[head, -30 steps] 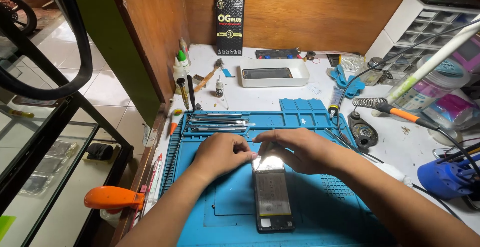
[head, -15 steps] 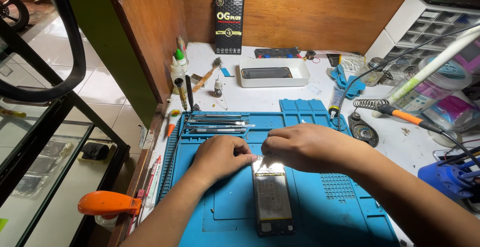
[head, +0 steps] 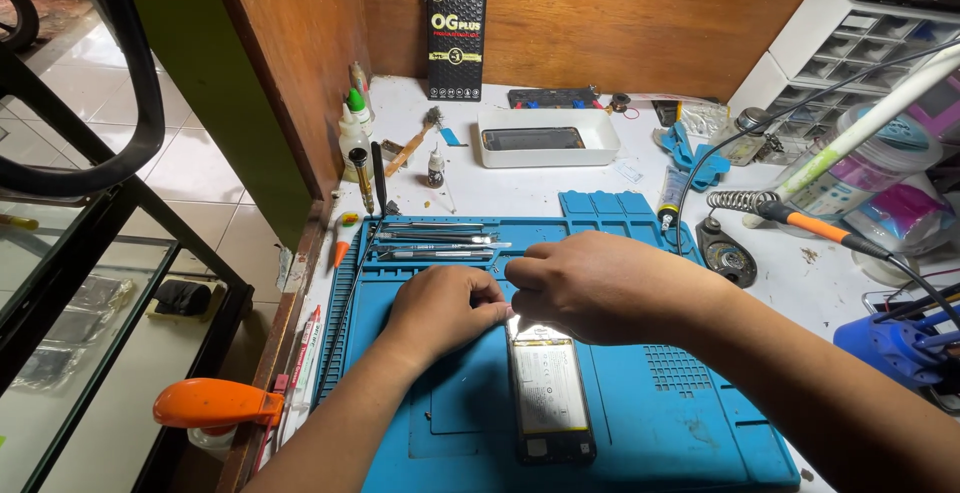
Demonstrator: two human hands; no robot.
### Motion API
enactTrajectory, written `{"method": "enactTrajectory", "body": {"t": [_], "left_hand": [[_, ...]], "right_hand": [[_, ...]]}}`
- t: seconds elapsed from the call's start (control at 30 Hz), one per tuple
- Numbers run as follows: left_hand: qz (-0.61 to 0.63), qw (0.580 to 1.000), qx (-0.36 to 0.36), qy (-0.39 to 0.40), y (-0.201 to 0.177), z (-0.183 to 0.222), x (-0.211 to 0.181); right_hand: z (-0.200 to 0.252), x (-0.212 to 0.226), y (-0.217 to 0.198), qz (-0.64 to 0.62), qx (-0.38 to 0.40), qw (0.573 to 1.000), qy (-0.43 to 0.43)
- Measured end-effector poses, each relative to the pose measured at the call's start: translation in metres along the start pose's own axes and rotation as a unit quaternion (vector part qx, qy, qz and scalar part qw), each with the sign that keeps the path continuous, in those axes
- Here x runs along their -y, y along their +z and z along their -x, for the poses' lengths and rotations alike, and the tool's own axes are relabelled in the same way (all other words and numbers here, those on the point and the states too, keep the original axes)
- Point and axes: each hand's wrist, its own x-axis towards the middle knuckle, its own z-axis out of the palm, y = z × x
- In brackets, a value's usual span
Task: Repairing a mobile phone by carefully disconnecting and manipulating internal components with a prying tool.
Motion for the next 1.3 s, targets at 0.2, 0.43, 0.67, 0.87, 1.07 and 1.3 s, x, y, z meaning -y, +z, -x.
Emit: {"method": "enactTrajectory", "body": {"t": [0.2, 0.43, 0.67, 0.87, 1.07, 1.3], "left_hand": [[0.014, 1.000, -0.001, -0.003, -0.004, 0.006, -0.004], [0.005, 1.000, 0.004, -0.001, 0.001, 0.001, 0.003], [0.016, 1.000, -0.003, 0.004, -0.003, 0.006, -0.003], [0.009, 1.000, -0.006, 0.003, -0.004, 0.008, -0.006], [0.001, 1.000, -0.005, 0.009, 0.000, 0.003, 0.001], [0.018, 1.000, -0.003, 0.002, -0.005, 0.007, -0.004]], "right_hand": [[-0.004, 0.010, -0.029, -0.025, 0.054, 0.998, 0.026], [0.000, 0.003, -0.013, -0.015, 0.070, 0.997, 0.033], [-0.004, -0.001, 0.008, -0.002, 0.064, 0.998, 0.018], [-0.002, 0.006, -0.023, 0.001, 0.056, 0.998, 0.031], [-0.001, 0.000, -0.008, -0.019, 0.077, 0.997, 0.025], [-0.004, -0.004, 0.003, 0.009, 0.074, 0.997, 0.013]]}}
